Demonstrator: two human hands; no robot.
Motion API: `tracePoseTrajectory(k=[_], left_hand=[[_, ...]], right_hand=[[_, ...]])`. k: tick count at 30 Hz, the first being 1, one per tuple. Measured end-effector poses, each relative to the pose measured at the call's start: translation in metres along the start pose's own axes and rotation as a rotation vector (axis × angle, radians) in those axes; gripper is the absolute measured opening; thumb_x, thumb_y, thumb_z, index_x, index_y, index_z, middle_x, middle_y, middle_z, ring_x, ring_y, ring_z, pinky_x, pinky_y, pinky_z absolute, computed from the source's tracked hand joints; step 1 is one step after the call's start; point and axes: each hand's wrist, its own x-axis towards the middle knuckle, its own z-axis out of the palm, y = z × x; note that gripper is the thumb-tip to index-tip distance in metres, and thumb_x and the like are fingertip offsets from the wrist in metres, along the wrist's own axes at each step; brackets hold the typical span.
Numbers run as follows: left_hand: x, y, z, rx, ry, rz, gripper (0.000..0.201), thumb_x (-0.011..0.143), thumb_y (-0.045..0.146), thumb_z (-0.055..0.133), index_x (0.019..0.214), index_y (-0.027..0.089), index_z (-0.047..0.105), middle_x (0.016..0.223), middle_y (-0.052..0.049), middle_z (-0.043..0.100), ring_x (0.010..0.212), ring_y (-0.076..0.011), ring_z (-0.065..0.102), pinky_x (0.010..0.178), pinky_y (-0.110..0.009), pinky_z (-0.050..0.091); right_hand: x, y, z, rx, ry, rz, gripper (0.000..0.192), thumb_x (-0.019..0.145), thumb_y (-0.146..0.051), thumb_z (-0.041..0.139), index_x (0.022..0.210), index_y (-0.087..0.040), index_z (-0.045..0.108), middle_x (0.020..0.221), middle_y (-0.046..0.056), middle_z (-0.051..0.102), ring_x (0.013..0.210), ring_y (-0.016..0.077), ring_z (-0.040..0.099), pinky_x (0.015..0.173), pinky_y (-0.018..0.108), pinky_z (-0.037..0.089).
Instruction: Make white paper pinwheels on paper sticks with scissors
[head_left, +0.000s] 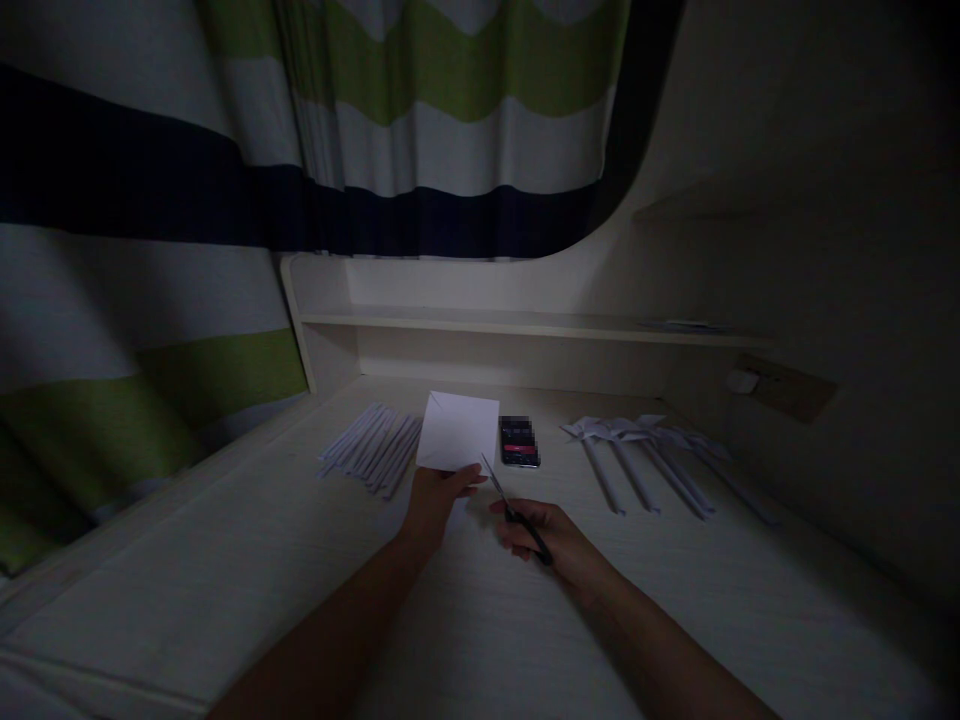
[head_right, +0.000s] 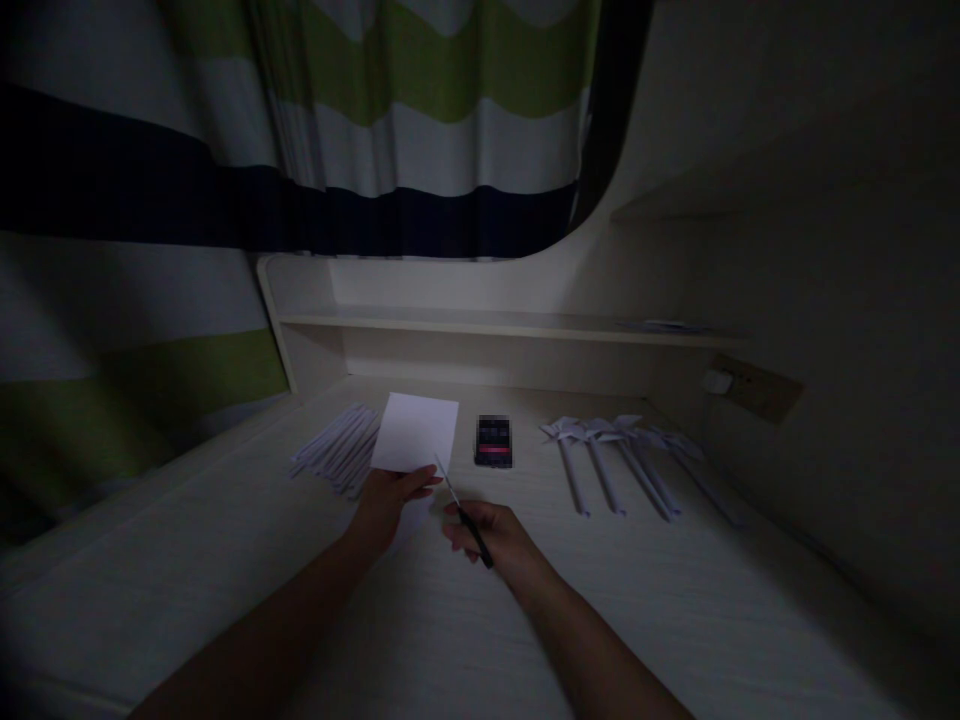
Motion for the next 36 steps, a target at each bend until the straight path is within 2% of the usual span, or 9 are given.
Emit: tracePoseTrajectory(k=[5, 10, 18, 23, 29, 36], left_hand=[[0.0, 0.001, 0.001, 0.0, 0.01, 0.002, 0.035, 0.057, 0.026, 0.067, 0.088, 0.011, 0.061, 0.076, -0.009, 0.067, 0.065, -0.0192, 0.063, 0.054, -0.025, 0.048], [-0.001, 0.004, 0.002, 0.012, 0.018, -0.015, 0.032, 0.055, 0.027, 0.068, 0.082, 0.01, 0.063, 0.074, -0.008, 0.067, 0.063, -0.0194, 0.063, 0.055, -0.026, 0.048], [-0.001, 0.003, 0.002, 0.001, 0.01, -0.001, 0.035, 0.056, 0.026, 0.068, 0.087, 0.011, 0.061, 0.075, -0.008, 0.067, 0.064, -0.0186, 0.063, 0.055, -0.025, 0.048], [-0.002, 0.005, 0.003, 0.009, 0.002, -0.018, 0.035, 0.055, 0.025, 0.068, 0.086, 0.011, 0.061, 0.073, -0.007, 0.067, 0.062, -0.0184, 0.063, 0.053, -0.025, 0.048], [-0.003, 0.007, 0.004, 0.025, -0.009, -0.015, 0.034, 0.055, 0.026, 0.067, 0.085, 0.011, 0.061, 0.074, -0.008, 0.067, 0.062, -0.0187, 0.063, 0.052, -0.025, 0.048], [-0.004, 0.005, 0.005, 0.035, -0.039, -0.001, 0.033, 0.057, 0.024, 0.067, 0.087, 0.011, 0.06, 0.073, -0.007, 0.066, 0.059, -0.0173, 0.062, 0.05, -0.023, 0.047]], right_hand=[[0.003, 0.005, -0.002, -0.002, 0.005, -0.001, 0.035, 0.058, -0.031, 0.067, 0.087, -0.013, 0.061, 0.052, -0.004, 0.053, 0.043, 0.0057, 0.039, 0.043, 0.02, 0.027], [0.004, 0.008, -0.002, 0.005, 0.007, 0.008, 0.035, 0.057, -0.032, 0.068, 0.085, -0.013, 0.061, 0.051, -0.005, 0.05, 0.041, 0.0044, 0.038, 0.041, 0.019, 0.025], [0.003, 0.007, -0.001, -0.036, 0.042, 0.024, 0.037, 0.056, -0.033, 0.067, 0.085, -0.012, 0.06, 0.041, -0.008, 0.044, 0.032, 0.0033, 0.033, 0.034, 0.018, 0.019], [0.006, 0.01, -0.001, -0.021, 0.045, 0.004, 0.037, 0.055, -0.032, 0.067, 0.084, -0.011, 0.059, 0.043, -0.006, 0.049, 0.033, 0.0039, 0.036, 0.035, 0.018, 0.022], [0.007, 0.011, -0.001, -0.052, 0.082, 0.003, 0.036, 0.054, -0.033, 0.068, 0.082, -0.012, 0.06, 0.037, -0.009, 0.043, 0.03, 0.0031, 0.032, 0.032, 0.017, 0.019], [0.006, 0.009, 0.0, -0.045, 0.082, -0.006, 0.036, 0.053, -0.032, 0.068, 0.082, -0.012, 0.06, 0.037, -0.008, 0.044, 0.031, 0.0038, 0.032, 0.033, 0.018, 0.02]])
